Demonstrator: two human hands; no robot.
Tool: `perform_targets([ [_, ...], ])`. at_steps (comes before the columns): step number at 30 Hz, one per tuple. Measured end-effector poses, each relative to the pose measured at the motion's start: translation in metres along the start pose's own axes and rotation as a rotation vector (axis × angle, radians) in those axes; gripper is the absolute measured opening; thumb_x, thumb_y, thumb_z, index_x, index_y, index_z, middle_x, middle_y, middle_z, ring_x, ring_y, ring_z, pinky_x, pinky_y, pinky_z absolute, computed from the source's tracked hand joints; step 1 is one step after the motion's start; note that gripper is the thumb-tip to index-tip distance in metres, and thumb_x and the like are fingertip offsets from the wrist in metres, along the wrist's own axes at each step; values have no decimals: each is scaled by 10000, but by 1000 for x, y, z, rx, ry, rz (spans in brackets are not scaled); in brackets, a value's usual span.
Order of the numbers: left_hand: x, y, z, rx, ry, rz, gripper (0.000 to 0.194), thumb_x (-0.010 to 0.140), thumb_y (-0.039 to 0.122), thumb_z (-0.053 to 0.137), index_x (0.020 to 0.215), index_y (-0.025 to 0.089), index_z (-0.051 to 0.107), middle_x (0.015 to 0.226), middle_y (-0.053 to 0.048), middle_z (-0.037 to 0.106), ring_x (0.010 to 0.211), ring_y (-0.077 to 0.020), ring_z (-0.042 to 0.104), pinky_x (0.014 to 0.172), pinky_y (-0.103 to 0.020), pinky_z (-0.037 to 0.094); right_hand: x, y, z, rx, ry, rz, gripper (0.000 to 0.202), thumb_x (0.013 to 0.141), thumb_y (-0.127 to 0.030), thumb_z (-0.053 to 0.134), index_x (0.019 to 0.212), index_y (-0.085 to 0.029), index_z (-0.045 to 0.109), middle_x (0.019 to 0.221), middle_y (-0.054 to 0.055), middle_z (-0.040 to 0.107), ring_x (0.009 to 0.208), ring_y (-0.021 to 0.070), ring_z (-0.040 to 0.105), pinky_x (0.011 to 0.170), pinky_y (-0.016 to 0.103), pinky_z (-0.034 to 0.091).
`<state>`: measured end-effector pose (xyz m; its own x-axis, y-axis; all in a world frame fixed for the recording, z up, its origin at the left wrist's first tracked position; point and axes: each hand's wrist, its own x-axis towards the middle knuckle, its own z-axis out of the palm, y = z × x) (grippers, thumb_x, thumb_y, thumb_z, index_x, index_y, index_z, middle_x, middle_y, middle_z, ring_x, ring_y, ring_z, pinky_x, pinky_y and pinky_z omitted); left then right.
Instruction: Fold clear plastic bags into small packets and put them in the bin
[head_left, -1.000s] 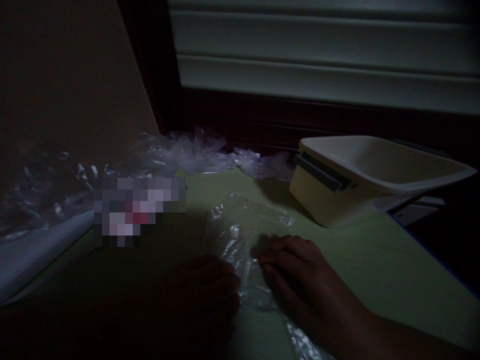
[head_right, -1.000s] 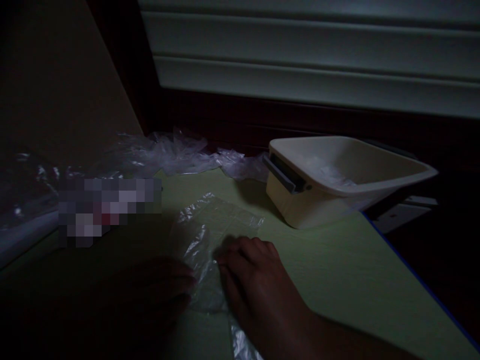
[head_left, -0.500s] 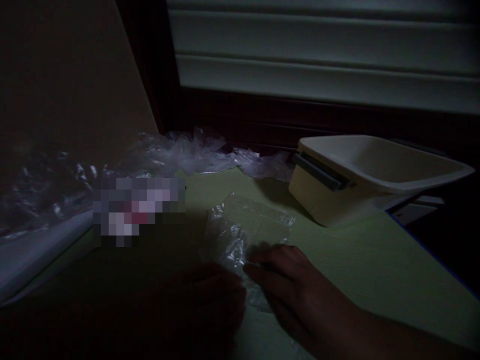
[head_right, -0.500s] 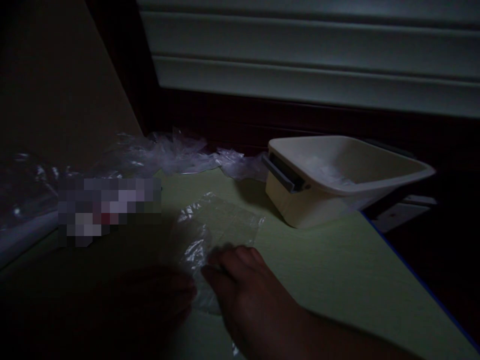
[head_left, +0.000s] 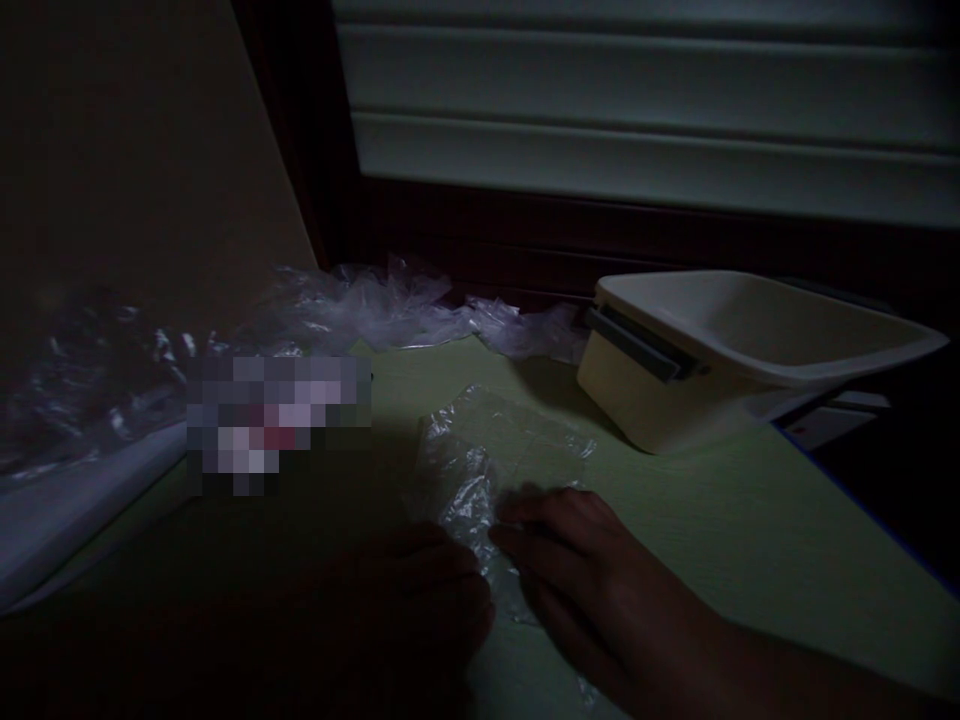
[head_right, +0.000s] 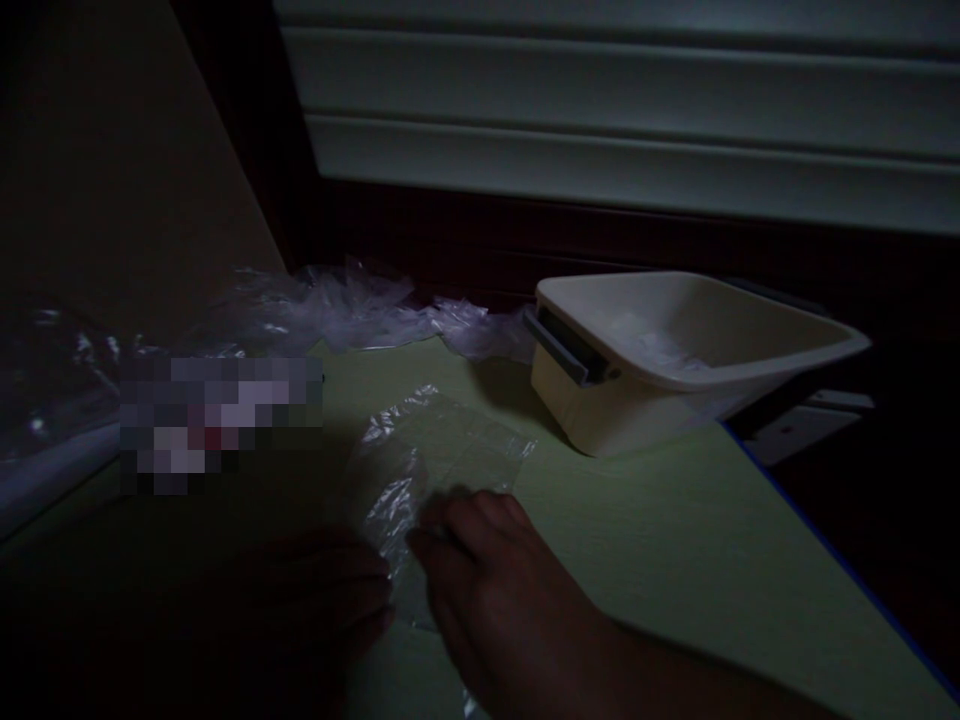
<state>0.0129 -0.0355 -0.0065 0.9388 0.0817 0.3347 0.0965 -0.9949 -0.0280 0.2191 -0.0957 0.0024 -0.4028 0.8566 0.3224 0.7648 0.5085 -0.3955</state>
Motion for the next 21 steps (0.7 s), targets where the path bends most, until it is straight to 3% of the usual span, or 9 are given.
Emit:
perform_targets([
  [4, 2, -1, -2, -59, 112, 5, 331, 1001, 231, 292, 936, 155, 607, 872, 6, 655, 849, -139, 566, 870, -292, 417, -1, 2, 0, -10, 17, 14, 321, 851, -79, 439, 1083, -157, 646, 1016, 106, 643, 910, 244, 562, 773, 399, 483],
  [11, 0, -3, -3, -52, 14, 48, 140, 927, 266, 501, 909, 168, 599, 913, -24, 630, 872, -154, 547, 886, -295, 421, -2, 10, 1, -53, 48, 43, 288, 848, -60, 458, 1039, -165, 647, 1003, 100, 643, 873, 243, 558, 748, 416, 467],
  [17, 3, -7, 0, -70, 85, 34, 177, 953, 222, 419, 891, 163, 574, 884, -26, 612, 849, -154, 538, 890, -302, 426, -3, 14, 0, -77, 72, 66, 303, 858, -81, 453, 1077, -179, 638, 1026, 97, 641, 879, 244, 569, 746, 432, 472],
  [21, -3, -9, 5, -13, 62, 9, 168, 937, 232, 429, 850, 174, 560, 847, -31, 595, 842, -166, 535, 848, -314, 450, -1, 11, -2, -69, 89, 65, 293, 856, -91, 444, 1062, -161, 641, 983, 102, 646, 853, 241, 580, 726, 435, 494],
])
